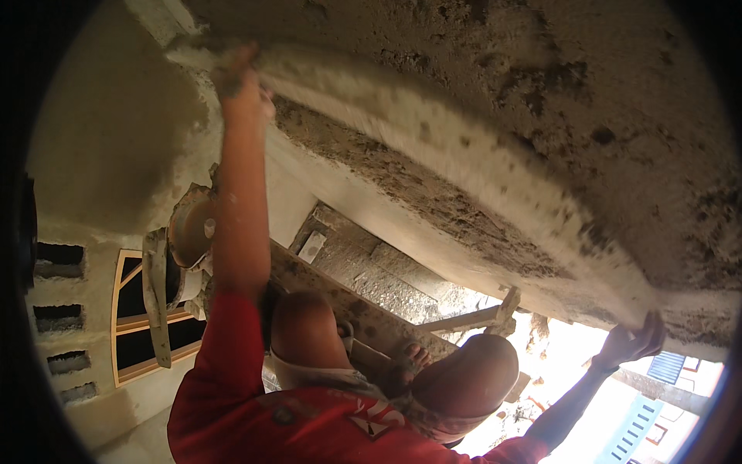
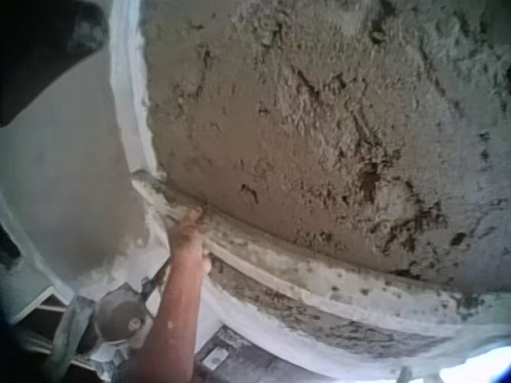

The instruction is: The person smooths wet plaster onto a wall using a long straight edge and then scoops more plaster from a bucket using a trowel.

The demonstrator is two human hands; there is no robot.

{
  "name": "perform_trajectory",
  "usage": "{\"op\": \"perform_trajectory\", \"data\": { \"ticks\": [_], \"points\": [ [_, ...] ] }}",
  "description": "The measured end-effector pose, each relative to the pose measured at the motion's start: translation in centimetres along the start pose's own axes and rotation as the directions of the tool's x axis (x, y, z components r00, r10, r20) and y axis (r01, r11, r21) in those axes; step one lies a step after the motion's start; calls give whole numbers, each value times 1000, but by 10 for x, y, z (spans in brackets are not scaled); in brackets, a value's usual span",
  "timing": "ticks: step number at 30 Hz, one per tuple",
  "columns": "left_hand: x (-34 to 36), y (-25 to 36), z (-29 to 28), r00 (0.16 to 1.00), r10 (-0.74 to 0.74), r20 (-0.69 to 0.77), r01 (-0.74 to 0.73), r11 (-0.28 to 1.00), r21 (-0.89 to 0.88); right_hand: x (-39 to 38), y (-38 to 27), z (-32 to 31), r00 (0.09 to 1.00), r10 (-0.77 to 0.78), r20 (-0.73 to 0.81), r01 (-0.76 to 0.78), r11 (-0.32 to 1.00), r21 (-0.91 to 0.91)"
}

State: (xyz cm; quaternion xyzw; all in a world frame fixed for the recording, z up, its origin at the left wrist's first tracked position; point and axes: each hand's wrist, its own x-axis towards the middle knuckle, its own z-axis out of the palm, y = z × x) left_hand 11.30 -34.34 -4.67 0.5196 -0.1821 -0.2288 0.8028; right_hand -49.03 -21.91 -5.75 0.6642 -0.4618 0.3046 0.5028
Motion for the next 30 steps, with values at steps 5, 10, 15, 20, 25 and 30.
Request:
{"op": "perform_trajectory", "data": {
  "ticks": [5, 10, 15, 20, 25, 30],
  "points": [
    [-22, -149, -68, 993, 96, 76, -99, 994, 36, -99, -27, 15, 980, 10, 200, -31, 994, 101],
    [-38, -216, -81, 992, -101, 76, 111, 983, -145, -102, -40, 17, 977, 14, 211, -53, 982, 182],
    [-13, -206, -67, 996, -46, -76, 50, 997, 53, -81, -34, 10, 961, 72, 268, -120, 979, 164],
    [-7, -105, -35, 994, -29, -107, 29, 1000, 4, -28, -8, 0, 988, 49, 149, -71, 986, 148],
    [-10, -71, -33, 994, -46, 95, 57, 992, -115, -20, -16, -3, 991, 50, 127, -53, 998, 22],
    [-18, -147, -59, 992, 115, -42, -108, 983, 149, -90, -25, 14, 972, 51, 229, -68, 995, 67]
  ]
}}
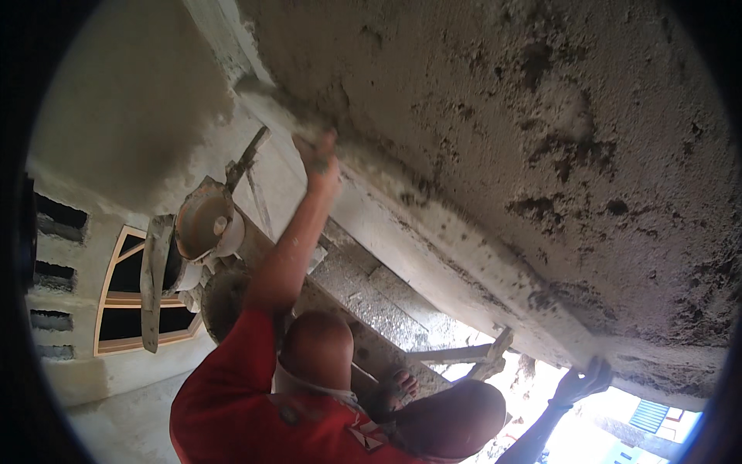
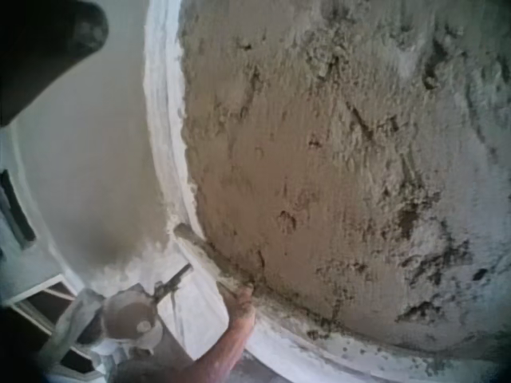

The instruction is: The person smooths wet plaster onto a wall using a long straight edge and then scoops more plaster from a bucket using a trowel.

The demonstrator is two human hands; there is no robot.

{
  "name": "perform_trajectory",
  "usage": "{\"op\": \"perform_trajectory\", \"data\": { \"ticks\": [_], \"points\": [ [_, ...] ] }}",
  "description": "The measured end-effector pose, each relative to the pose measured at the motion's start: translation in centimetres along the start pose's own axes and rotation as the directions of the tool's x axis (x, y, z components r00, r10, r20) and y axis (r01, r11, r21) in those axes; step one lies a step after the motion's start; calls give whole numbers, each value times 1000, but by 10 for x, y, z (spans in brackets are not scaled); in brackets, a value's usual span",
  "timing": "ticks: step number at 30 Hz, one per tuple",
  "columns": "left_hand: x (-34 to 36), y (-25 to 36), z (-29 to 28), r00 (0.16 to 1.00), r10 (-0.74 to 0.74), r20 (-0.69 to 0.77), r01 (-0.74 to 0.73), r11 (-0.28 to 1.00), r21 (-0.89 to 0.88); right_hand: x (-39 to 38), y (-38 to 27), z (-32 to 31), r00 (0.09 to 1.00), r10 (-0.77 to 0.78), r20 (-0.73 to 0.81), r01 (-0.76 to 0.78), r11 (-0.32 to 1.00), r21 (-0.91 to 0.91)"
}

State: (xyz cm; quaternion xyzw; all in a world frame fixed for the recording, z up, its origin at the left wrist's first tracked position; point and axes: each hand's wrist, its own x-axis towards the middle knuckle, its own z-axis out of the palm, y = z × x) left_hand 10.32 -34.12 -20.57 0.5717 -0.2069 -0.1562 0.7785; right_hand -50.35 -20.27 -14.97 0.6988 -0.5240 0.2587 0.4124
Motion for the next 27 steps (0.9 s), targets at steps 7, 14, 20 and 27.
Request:
{"op": "perform_trajectory", "data": {
  "ticks": [7, 14, 20, 27],
  "points": [
    [-28, -70, -18, 981, -176, 79, 193, 906, -376, -37, -30, 23, 988, 135, 77, -144, 980, 140],
    [28, 103, 28, 997, -61, 40, 69, 956, -284, 33, -24, -2, 971, 196, -136, -189, 980, 61],
    [97, 250, 44, 997, 8, 74, 8, 977, -212, 126, -62, -44, 948, 251, -196, -232, 966, 114],
    [29, 177, 51, 999, -30, 13, 31, 994, -104, 68, -10, -40, 975, 195, -102, -185, 977, 105]
  ]
}}
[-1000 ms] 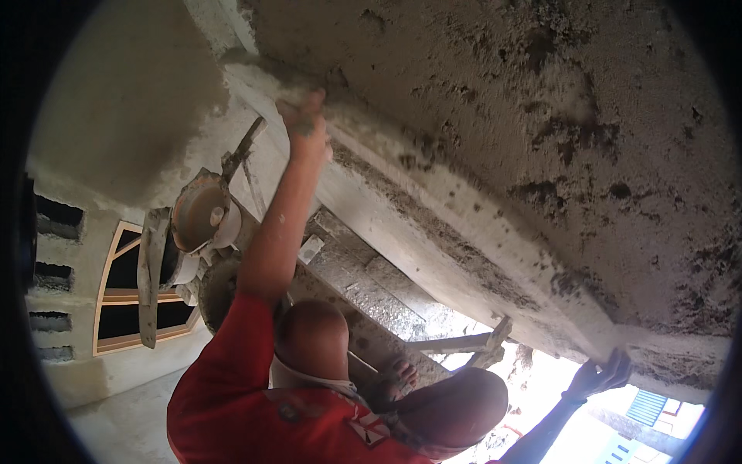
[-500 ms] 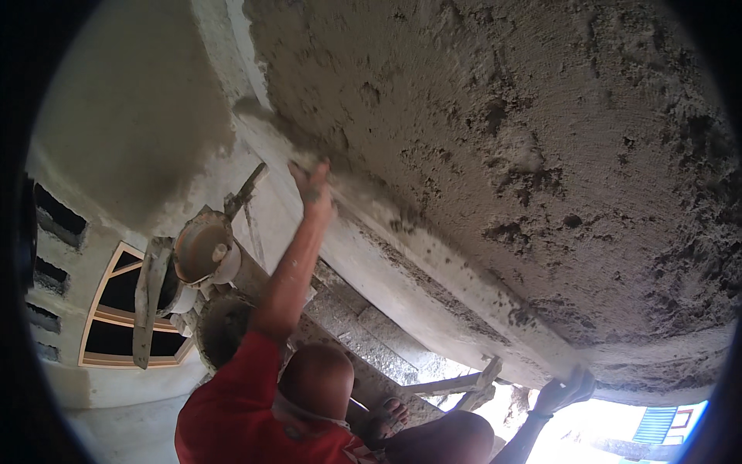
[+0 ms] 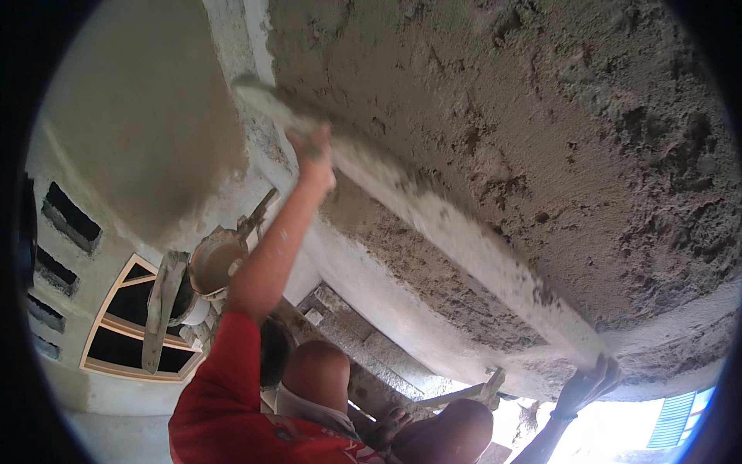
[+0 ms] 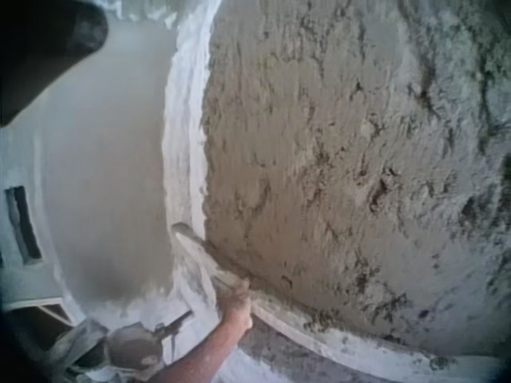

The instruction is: The person smooths wet plaster onto a wall using a long straight edge and then scoops more plaster from a bucket using a trowel.

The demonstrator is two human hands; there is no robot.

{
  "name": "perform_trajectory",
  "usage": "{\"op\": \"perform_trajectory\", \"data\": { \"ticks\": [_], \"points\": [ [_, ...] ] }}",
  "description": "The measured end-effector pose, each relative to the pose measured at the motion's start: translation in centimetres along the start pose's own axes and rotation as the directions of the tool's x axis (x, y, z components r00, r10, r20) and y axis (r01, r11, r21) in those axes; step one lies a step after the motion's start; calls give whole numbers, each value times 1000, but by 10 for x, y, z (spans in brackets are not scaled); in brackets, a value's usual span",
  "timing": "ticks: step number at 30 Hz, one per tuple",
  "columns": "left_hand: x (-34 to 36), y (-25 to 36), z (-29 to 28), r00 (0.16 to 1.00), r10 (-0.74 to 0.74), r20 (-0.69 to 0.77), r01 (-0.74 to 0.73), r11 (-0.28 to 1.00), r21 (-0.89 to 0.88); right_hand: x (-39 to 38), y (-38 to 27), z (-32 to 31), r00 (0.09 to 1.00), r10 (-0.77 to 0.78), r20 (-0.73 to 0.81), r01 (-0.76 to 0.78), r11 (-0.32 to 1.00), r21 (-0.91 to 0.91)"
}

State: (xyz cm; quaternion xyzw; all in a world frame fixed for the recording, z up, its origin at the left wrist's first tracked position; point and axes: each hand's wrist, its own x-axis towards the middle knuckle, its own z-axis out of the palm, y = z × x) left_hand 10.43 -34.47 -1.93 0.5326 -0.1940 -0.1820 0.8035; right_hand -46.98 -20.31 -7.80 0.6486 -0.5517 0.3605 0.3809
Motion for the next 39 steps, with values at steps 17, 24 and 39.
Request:
{"op": "perform_trajectory", "data": {
  "ticks": [17, 24, 39],
  "points": [
    [159, 167, 49, 647, 624, 437, -761, 497, 418, 215, 34, -97, 975, -114, -189, 65, 968, -244],
    [236, 120, -18, 927, 151, 344, -136, 988, -67, 174, 6, -36, 962, -218, -165, 205, 975, -91],
    [-9, -221, -106, 966, -204, 158, 163, 956, 243, -155, -1, 74, 979, 123, 162, -128, 992, 23]
  ]
}}
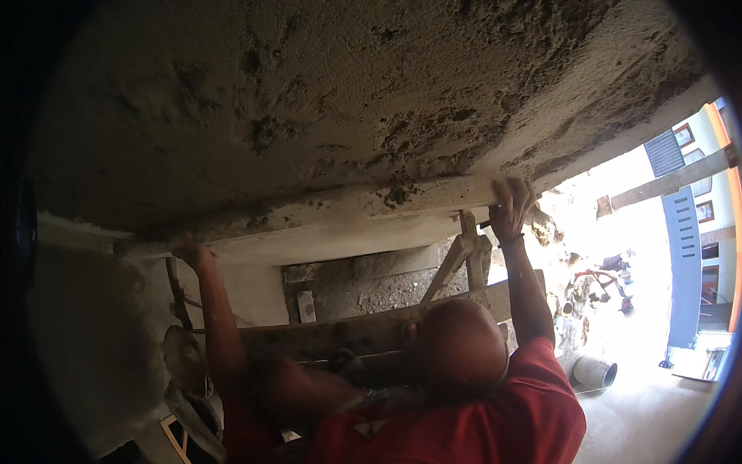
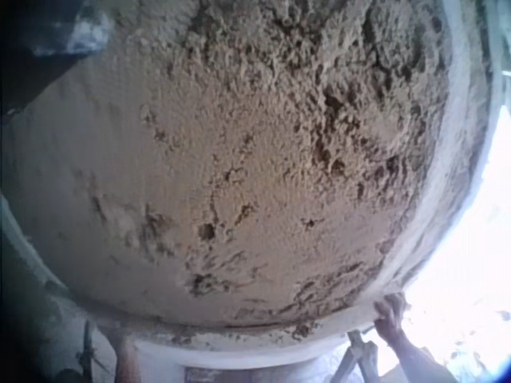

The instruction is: The person smooths wet plaster onto a wall using a long straight edge and then scoops more plaster from a bucket using a trowel.

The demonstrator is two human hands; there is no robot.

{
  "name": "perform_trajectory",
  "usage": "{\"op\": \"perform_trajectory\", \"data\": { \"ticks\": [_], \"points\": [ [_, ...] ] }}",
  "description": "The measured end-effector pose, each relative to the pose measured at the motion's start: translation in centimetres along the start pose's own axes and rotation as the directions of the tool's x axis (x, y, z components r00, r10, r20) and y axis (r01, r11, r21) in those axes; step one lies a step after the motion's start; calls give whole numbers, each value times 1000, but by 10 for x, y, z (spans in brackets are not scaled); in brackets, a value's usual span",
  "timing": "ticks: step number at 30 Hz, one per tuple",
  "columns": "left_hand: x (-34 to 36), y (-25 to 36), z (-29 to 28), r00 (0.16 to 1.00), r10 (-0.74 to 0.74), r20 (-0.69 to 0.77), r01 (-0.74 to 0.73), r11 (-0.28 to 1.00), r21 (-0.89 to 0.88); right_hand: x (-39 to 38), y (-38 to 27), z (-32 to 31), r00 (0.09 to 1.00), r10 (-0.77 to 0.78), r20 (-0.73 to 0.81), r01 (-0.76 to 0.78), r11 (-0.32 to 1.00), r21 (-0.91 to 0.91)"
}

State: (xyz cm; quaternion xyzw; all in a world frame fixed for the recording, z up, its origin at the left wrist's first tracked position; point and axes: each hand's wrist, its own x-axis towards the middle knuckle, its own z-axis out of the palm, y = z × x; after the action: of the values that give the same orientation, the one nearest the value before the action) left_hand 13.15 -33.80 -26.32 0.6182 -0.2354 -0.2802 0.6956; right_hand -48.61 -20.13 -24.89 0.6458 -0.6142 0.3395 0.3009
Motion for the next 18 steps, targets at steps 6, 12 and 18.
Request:
{"op": "perform_trajectory", "data": {
  "ticks": [6, 12, 18],
  "points": [
    [-31, -52, 11, 988, -155, -5, 154, 982, -113, -62, 2, 36, 973, 131, 190, -141, 989, 40],
    [-39, -63, 11, 963, -269, -26, 269, 963, -20, -78, -1, 46, 837, 355, 418, -436, 892, 116],
    [-8, -124, -25, 931, -249, 267, 292, 947, -135, -78, -14, 66, 768, 507, 391, -586, 803, 110]
  ]
}}
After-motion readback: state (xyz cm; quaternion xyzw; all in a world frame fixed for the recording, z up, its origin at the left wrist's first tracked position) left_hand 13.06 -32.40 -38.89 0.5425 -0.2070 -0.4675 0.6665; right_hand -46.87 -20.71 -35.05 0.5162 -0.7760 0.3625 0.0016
